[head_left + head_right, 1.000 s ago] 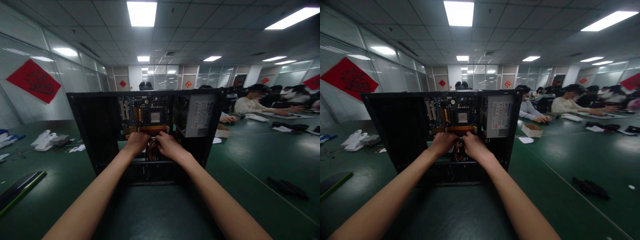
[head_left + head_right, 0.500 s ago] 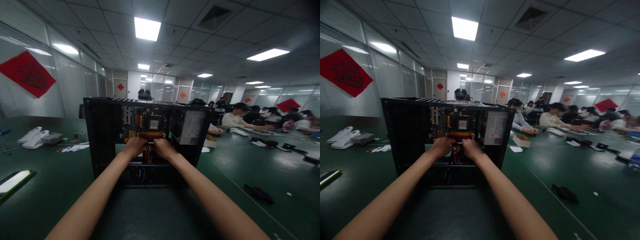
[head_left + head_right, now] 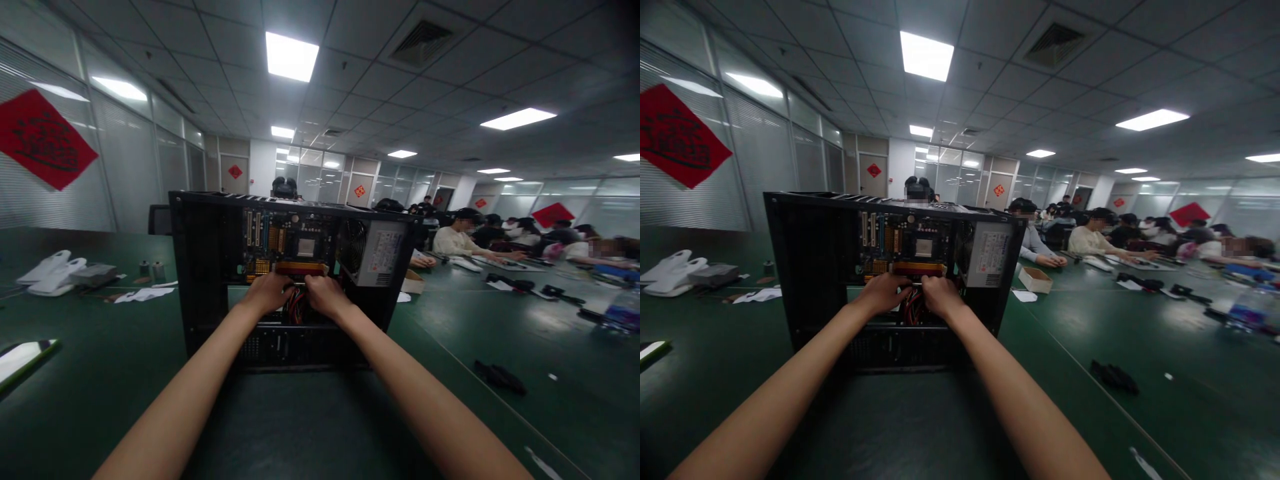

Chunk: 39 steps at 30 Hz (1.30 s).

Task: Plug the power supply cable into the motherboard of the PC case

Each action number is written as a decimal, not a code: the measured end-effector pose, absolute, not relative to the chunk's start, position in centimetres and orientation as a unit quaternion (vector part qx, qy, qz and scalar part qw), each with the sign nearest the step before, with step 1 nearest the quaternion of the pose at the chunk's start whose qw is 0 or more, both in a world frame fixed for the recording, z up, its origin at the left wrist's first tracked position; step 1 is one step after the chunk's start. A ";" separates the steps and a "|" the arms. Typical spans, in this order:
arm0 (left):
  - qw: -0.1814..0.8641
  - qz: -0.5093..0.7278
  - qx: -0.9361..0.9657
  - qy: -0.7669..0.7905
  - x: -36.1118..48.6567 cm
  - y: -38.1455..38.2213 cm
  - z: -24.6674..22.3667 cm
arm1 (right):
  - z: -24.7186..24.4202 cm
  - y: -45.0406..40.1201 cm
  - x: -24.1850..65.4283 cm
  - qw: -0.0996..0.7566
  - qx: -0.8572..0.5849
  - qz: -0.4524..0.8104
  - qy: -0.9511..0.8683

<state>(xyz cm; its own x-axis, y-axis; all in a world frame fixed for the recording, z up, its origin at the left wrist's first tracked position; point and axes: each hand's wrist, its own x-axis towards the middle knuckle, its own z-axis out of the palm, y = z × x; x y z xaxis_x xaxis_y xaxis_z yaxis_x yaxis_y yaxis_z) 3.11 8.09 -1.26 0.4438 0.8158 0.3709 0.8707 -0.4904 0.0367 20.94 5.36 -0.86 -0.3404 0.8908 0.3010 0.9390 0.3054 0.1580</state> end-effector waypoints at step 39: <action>0.136 -0.115 -0.838 -0.516 4.7 8.6 -0.7 | -1.5 6.9 22.0 0.149 -0.587 -0.099 -0.790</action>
<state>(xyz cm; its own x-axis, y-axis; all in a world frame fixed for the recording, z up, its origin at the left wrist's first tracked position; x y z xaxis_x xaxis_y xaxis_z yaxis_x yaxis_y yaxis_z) 4.72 8.59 -0.65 0.4401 0.8337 0.3335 0.8964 -0.4293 -0.1098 22.04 6.95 -1.51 -0.2670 0.8975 0.3510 0.9563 0.2918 -0.0188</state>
